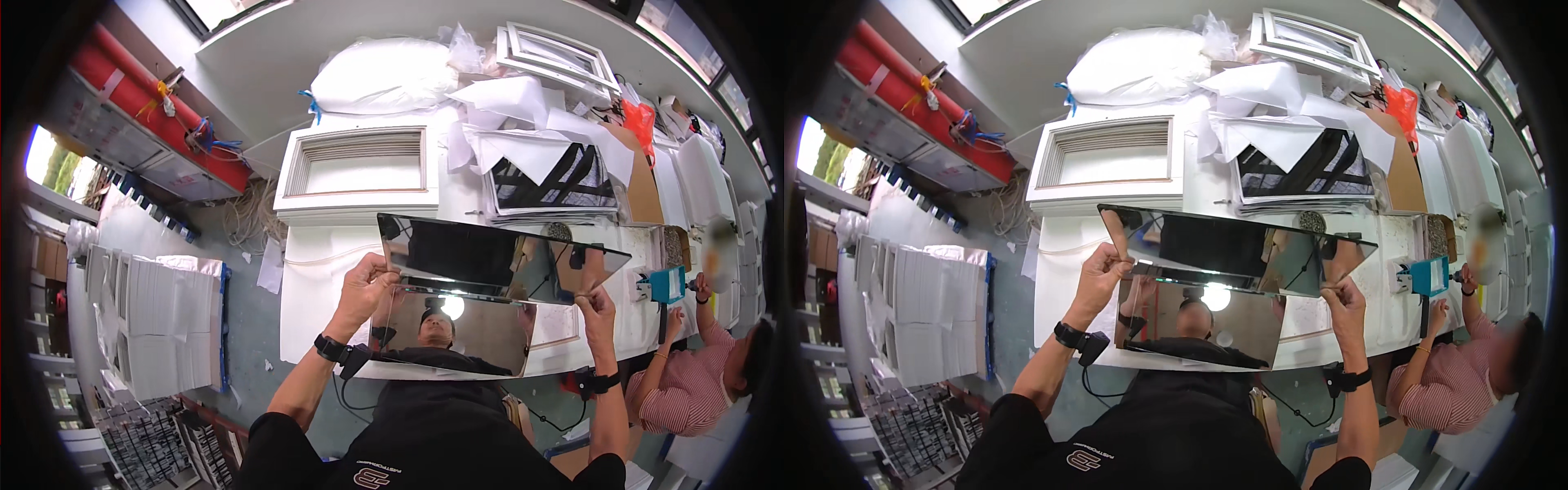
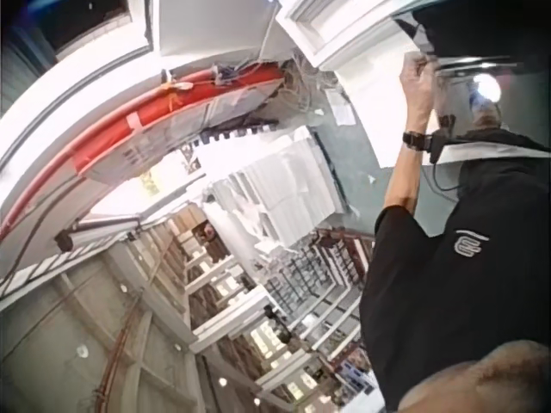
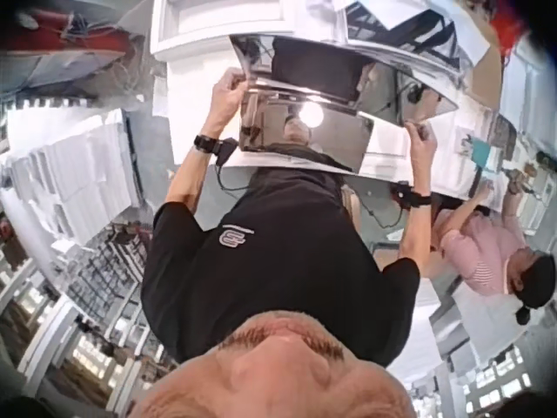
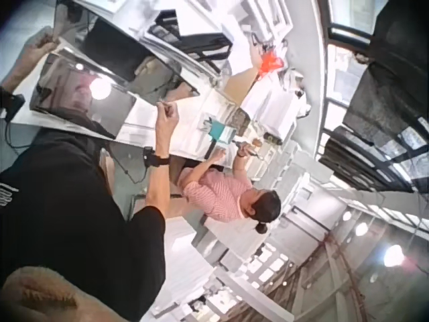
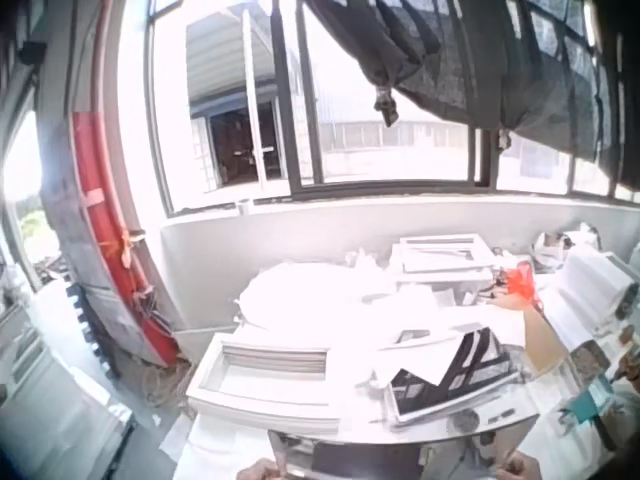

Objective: The person uses a power drill to fasten screws into a white rectangular frame on a workbench. After securing the frame, they pick up a rectangular mirror and place it into the frame. The person then moves the assembled unit to a nearby rack and stacks it with other similar units.

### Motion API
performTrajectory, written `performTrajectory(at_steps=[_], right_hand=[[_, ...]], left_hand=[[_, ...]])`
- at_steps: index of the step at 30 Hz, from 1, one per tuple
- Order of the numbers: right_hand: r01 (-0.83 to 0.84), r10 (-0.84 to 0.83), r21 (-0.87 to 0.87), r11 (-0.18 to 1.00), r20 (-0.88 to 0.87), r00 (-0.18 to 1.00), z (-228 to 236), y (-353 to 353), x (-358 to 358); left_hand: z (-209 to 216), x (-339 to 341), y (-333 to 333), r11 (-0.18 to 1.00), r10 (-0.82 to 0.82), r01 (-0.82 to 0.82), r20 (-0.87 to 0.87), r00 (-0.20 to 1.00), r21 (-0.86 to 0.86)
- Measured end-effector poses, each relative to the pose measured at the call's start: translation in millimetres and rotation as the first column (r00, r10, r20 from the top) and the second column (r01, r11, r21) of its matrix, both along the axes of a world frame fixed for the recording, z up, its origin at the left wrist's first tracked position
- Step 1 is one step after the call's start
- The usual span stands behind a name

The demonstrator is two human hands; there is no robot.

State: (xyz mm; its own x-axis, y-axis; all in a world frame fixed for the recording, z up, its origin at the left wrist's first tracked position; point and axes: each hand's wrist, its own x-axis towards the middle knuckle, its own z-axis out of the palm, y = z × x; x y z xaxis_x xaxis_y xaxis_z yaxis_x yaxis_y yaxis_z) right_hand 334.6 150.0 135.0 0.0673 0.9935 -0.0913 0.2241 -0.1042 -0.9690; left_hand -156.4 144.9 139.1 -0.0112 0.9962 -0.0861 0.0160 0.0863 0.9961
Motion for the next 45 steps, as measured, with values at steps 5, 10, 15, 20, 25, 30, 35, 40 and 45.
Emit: performTrajectory(at_steps=[5,10,15,20,25,30,35,40,45], right_hand=[[0.040,-0.040,0.002,0.999,0.023,0.999,-6.7,-27.4,-11.7],[-0.007,0.004,0.105,0.994,0.024,1.000,-5.1,-42.7,-21.7],[-0.016,0.016,0.038,0.999,-0.011,1.000,-4.2,-52.5,-25.3],[-0.113,0.124,-0.256,0.960,0.029,0.992,5.6,-63.0,-53.0],[-0.135,0.173,-0.458,0.879,0.041,0.984,-21.8,-96.1,-54.2],[-0.142,0.206,-0.567,0.811,0.050,0.977,-49.3,-115.8,-54.9],[-0.150,0.233,-0.580,0.801,0.071,0.970,-66.9,-114.4,-53.9],[-0.174,0.311,-0.577,0.798,0.146,0.939,-55.3,-107.5,-61.4],[-0.142,0.417,-0.609,0.781,0.338,0.844,-37.7,-95.5,-73.4]], left_hand=[[-11.6,-14.2,-21.6,0.996,0.030,-0.031,0.012,0.999,0.083],[-6.2,-21.0,-32.4,0.986,0.012,-0.003,-0.053,0.999,0.169],[3.3,-18.8,-49.1,0.994,0.093,-0.094,0.006,0.996,0.055],[-13.4,-8.8,-68.1,0.975,0.189,-0.201,-0.131,0.973,-0.091],[-46.7,-6.6,-116.3,0.932,0.143,-0.221,-0.270,0.952,-0.287],[-84.3,-16.1,-134.8,0.911,0.047,-0.193,-0.373,0.927,-0.365],[-80.2,-16.8,-126.1,0.958,0.004,-0.159,-0.546,0.838,-0.237],[-76.9,-20.5,-120.0,0.974,-0.102,-0.057,-0.654,0.750,-0.218],[-71.6,-21.2,-109.8,0.986,-0.146,0.029,-0.770,0.621,-0.164]])
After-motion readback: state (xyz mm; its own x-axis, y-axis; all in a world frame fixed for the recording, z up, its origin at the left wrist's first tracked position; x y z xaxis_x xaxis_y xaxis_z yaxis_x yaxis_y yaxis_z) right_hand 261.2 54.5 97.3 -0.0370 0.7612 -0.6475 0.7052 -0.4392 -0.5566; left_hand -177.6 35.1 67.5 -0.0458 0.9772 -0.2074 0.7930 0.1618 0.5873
